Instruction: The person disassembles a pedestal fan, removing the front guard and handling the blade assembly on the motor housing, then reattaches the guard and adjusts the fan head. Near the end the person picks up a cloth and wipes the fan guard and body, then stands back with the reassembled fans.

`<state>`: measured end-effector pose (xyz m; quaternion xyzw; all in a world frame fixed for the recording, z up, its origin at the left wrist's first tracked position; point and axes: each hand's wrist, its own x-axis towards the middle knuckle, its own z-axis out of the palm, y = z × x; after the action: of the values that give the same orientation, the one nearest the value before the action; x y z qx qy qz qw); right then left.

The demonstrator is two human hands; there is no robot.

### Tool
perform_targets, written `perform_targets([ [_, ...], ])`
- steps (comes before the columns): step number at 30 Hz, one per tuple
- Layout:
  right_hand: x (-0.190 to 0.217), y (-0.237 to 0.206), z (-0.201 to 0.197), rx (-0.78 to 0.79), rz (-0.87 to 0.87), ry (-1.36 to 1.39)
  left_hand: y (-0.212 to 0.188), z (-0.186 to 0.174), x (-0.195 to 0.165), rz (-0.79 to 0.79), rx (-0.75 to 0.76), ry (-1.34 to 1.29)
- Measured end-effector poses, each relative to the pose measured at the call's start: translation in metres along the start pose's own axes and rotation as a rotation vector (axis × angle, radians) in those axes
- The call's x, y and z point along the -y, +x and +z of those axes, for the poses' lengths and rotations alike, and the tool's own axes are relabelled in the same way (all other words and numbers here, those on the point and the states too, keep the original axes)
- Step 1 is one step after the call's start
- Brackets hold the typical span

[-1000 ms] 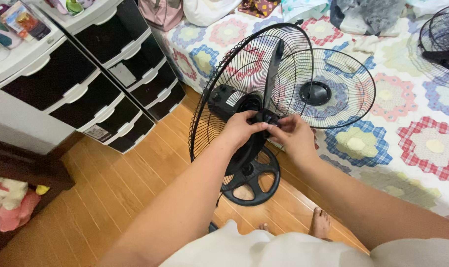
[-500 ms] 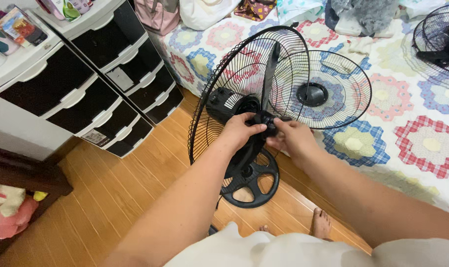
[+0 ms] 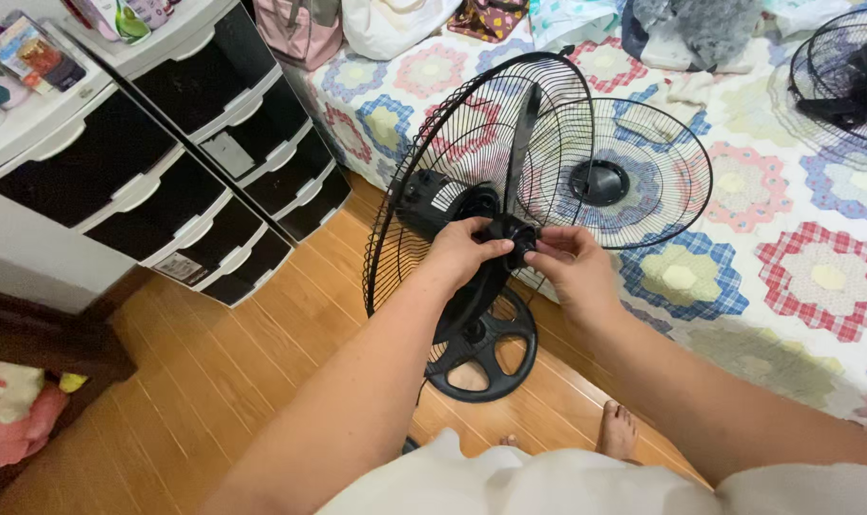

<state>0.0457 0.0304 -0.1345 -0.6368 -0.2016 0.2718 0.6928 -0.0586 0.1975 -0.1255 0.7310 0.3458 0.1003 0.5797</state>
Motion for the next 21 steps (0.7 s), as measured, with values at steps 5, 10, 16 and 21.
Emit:
perform_targets([
  [5, 0.001, -0.003, -0.002, 0.025, 0.072, -0.146, -0.002, 0.002, 0.001, 0.003, -0.005, -0.021],
  [10, 0.002, 0.005, 0.006, 0.077, 0.193, 0.063, 0.002, 0.002, 0.006, 0.002, 0.017, -0.058],
  [16, -0.004, 0.003, 0.008, 0.095, -0.1, -0.31, 0.006, 0.001, 0.01, 0.033, -0.016, -0.041],
  [21, -0.005, 0.001, 0.008, 0.114, -0.197, -0.265, 0.005, 0.001, 0.009, -0.015, -0.012, -0.026],
])
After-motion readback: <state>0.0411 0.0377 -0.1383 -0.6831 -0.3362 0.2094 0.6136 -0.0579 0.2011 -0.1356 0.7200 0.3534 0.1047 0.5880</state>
